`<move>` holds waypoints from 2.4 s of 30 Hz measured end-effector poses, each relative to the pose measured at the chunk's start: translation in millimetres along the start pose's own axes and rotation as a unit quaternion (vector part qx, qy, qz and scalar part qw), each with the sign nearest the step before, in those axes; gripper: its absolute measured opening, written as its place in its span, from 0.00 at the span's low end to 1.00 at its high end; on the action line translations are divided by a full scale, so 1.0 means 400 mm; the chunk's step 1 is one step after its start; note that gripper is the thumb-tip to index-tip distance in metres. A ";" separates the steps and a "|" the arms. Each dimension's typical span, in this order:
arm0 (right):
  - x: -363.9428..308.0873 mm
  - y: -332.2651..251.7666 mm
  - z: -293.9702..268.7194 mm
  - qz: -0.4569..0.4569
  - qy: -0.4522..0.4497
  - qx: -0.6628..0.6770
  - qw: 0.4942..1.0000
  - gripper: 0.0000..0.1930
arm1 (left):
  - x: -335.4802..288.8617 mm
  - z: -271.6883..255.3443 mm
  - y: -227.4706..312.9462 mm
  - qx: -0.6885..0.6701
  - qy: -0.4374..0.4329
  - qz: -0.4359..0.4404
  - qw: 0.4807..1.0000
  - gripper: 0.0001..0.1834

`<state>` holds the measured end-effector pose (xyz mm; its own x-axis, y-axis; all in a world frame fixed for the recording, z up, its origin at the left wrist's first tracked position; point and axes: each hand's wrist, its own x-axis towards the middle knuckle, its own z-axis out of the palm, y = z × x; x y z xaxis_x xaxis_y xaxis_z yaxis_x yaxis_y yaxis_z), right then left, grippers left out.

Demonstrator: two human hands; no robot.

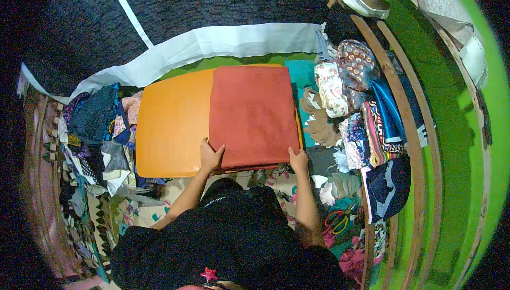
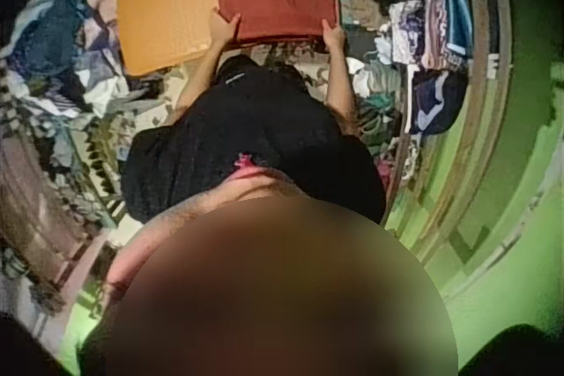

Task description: Folding a large red piece of fabric on a table and then placing it on a wooden shelf.

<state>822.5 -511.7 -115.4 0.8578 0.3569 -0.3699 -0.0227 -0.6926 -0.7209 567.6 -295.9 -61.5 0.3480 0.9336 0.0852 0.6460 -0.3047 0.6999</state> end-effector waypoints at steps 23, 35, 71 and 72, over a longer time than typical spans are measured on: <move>-0.232 -0.144 0.104 0.334 -0.230 0.612 0.679 0.40 | -0.049 -0.066 0.008 -0.562 -0.309 -0.435 0.632 0.12; -0.248 -0.130 0.139 0.163 -0.192 0.689 0.679 0.23 | 0.156 -0.084 0.052 0.038 -0.072 0.168 0.982 0.27; 0.044 -0.624 0.405 -0.085 -0.015 0.318 0.944 0.27 | 0.313 -0.087 0.105 -0.139 -0.188 0.287 0.929 0.56; 0.034 -0.629 0.412 -0.089 -0.025 0.316 0.944 0.27 | 0.310 -0.068 0.105 -0.200 -0.196 0.203 0.938 0.56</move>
<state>755.2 -229.3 -35.8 0.8519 0.4723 -0.2263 -0.1968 -0.1118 -0.9741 619.4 -187.7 -2.1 0.7837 0.5916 0.1895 0.1274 -0.4516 0.8831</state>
